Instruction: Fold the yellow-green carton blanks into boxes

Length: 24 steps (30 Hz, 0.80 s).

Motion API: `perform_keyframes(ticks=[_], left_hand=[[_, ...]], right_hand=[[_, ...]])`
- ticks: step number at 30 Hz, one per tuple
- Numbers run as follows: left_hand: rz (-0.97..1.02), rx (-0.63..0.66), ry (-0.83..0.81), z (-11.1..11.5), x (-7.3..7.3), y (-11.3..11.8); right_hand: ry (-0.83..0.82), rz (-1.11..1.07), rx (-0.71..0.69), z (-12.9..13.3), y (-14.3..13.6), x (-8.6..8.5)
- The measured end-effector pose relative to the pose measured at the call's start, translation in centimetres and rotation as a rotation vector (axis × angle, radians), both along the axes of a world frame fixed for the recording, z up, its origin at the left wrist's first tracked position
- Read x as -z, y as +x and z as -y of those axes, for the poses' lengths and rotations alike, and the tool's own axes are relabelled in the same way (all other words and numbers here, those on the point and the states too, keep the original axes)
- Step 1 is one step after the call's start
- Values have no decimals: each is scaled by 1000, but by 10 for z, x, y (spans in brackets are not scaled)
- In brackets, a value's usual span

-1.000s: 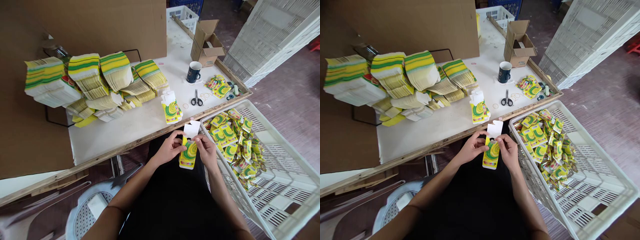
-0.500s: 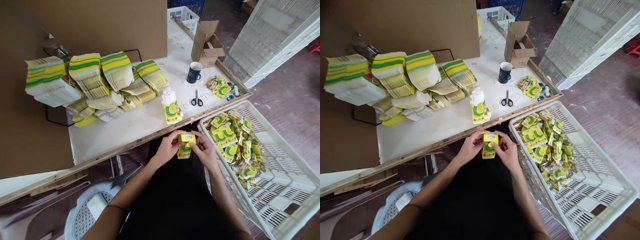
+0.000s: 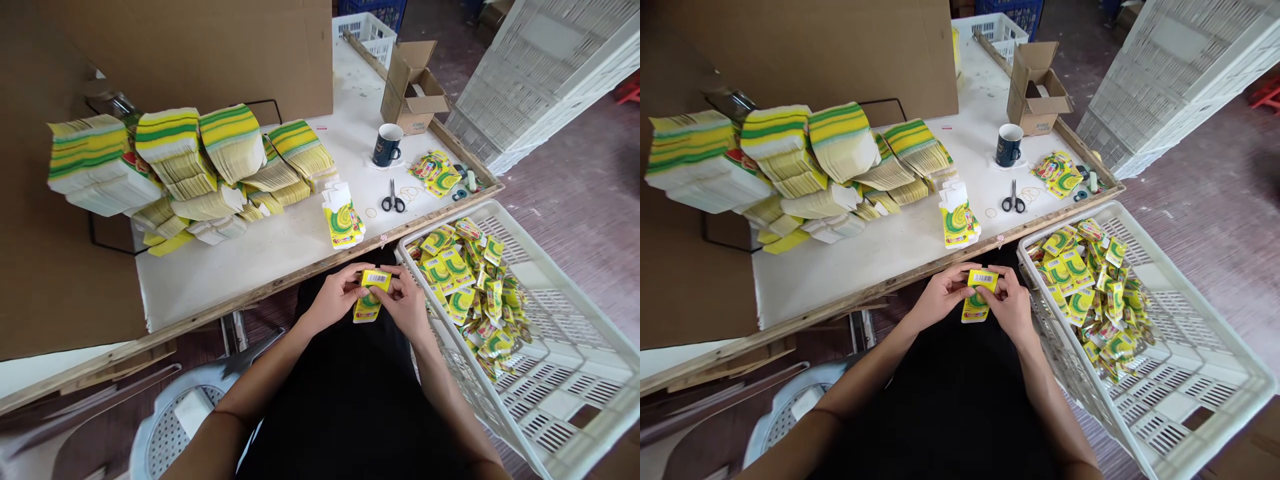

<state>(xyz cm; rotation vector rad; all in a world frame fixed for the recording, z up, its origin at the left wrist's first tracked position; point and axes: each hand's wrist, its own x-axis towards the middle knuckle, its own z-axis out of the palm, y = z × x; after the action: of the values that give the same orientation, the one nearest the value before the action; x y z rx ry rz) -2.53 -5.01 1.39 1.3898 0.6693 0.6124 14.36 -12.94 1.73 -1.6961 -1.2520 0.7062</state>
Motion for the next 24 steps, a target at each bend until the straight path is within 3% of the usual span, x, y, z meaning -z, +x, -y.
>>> perform_keyframes(ticks=[11, 17, 24], left_hand=[[-24, 36, 62, 1, -3, 2], [9, -27, -3, -3, -4, -1], [60, -28, -43, 3, -4, 9]], right_hand=[[-45, 53, 74, 0, 0, 8], [48, -7, -4, 2, 4, 10], [171, -101, 81, 3, 6, 9]])
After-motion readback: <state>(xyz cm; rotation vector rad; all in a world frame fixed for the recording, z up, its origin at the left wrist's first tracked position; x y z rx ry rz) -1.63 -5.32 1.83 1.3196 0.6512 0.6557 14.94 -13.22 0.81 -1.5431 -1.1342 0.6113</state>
